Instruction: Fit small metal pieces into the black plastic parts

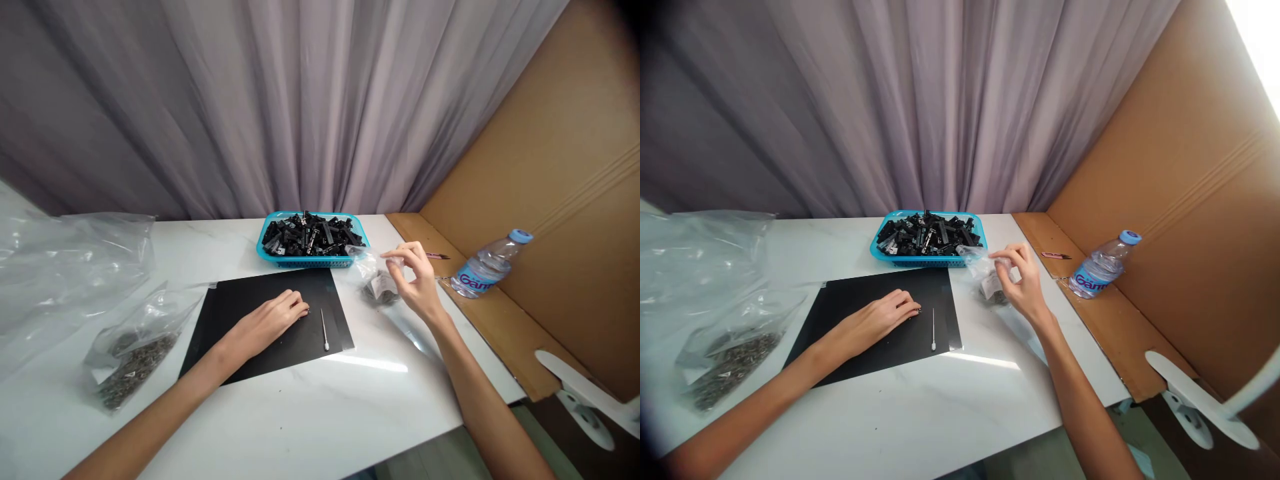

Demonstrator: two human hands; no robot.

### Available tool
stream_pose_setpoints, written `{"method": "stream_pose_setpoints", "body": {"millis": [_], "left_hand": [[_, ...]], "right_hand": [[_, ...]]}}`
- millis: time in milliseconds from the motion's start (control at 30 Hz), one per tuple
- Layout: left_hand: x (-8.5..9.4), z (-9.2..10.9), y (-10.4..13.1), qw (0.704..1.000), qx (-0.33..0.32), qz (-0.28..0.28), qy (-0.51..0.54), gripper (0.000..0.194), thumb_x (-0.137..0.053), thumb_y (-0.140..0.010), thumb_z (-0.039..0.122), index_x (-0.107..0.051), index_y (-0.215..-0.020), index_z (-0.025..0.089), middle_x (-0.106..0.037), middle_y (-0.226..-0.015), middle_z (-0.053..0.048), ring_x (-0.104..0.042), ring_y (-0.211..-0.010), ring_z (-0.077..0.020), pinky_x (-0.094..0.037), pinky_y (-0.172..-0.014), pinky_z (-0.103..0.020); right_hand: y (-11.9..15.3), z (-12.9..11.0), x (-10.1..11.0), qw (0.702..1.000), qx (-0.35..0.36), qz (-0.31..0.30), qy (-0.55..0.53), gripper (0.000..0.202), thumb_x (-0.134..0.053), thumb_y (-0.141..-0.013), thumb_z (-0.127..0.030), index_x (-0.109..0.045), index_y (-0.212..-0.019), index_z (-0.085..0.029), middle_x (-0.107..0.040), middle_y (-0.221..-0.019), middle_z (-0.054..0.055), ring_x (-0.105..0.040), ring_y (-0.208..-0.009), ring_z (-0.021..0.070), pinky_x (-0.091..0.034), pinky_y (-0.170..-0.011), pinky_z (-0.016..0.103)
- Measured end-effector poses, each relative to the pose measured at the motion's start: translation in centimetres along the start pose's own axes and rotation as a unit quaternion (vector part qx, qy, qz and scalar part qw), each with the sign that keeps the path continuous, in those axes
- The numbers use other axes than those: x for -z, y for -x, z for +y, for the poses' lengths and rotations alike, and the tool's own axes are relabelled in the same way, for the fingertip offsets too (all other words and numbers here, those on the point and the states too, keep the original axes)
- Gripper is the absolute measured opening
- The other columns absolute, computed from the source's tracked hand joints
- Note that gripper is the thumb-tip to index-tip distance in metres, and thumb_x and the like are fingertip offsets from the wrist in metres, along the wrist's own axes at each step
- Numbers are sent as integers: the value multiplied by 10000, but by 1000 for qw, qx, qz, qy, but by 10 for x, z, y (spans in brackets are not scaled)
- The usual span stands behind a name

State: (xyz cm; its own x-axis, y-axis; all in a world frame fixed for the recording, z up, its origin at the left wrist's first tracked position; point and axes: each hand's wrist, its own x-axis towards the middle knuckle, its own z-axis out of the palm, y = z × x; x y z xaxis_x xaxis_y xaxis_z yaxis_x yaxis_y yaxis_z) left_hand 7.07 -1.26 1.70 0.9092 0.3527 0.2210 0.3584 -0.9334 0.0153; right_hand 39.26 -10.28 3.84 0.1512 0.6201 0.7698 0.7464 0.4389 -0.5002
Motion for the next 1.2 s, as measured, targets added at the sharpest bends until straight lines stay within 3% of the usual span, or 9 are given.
{"method": "stream_pose_setpoints", "body": {"millis": [200, 333, 400, 567, 800, 900, 1033, 1200], "left_hand": [[-8, 5, 4, 998, 53, 21, 37, 364, -273, -1093, 205, -633, -1140, 200, -618, -1102, -84, -628, -1056, -200, -501, -952, -314], [-3, 4, -2, 991, 91, 7, 100, 357, -268, -1093, 287, -616, -1102, 207, -612, -1067, -67, -634, -1046, -203, -492, -1024, -349], [0, 1, -6, 982, 123, -10, 142, 369, -262, -1094, 344, -608, -1093, 216, -604, -1049, -50, -644, -1006, -192, -502, -1015, -343], [1, -12, -11, 959, 194, -23, 205, 412, -336, -1063, 525, -641, -1081, 248, -617, -1045, -30, -653, -854, -168, -534, -794, -284], [14, -13, -25, 931, 214, 22, 295, 385, -499, -985, 531, -686, -997, 194, -723, -1036, -68, -711, -935, -223, -559, -875, -346], [22, -10, -30, 917, 220, 32, 332, 383, -544, -954, 539, -684, -984, 184, -744, -1016, -71, -729, -916, -224, -579, -879, -365], [29, -5, -37, 899, 228, 43, 372, 359, -581, -943, 514, -687, -991, 175, -748, -988, -68, -729, -892, -211, -587, -875, -364], [50, 9, -64, 890, 185, 71, 412, 317, -595, -966, 461, -695, -1028, 168, -733, -993, -57, -705, -908, -184, -572, -857, -319]], "right_hand": [[2, -22, 11, 991, 6, -118, -63, 139, -586, -961, -168, -692, -1012, -244, -537, -1050, 69, -583, -934, 213, -495, -860, 398], [1, -24, 19, 985, 1, -152, -82, 91, -620, -964, -209, -701, -985, -245, -555, -1067, 69, -599, -992, 226, -494, -923, 418], [0, -23, 21, 986, -11, -144, -84, 83, -624, -978, -234, -706, -970, -245, -586, -1024, 60, -605, -956, 216, -500, -903, 405], [-2, -17, 20, 995, -42, -52, -71, 91, -629, -996, -277, -696, -958, -231, -643, -939, 43, -624, -853, 187, -520, -771, 347], [-2, -13, 21, 985, -136, 47, -98, 157, -613, -1005, -397, -621, -1026, -242, -612, -919, 12, -641, -718, 146, -600, -674, 313], [-2, -12, 24, 989, -106, 6, -105, 153, -552, -1035, -401, -616, -1086, -272, -558, -975, 24, -641, -759, 155, -626, -663, 321], [0, -10, 31, 996, -25, -86, -16, 222, -491, -1061, -348, -702, -1104, -298, -516, -1014, 56, -630, -823, 182, -608, -789, 393], [2, -12, 34, 994, 1, -104, 18, 333, -608, -1001, -277, -646, -1326, -340, -518, -1059, 56, -638, -929, 203, -547, -964, 463]]}}
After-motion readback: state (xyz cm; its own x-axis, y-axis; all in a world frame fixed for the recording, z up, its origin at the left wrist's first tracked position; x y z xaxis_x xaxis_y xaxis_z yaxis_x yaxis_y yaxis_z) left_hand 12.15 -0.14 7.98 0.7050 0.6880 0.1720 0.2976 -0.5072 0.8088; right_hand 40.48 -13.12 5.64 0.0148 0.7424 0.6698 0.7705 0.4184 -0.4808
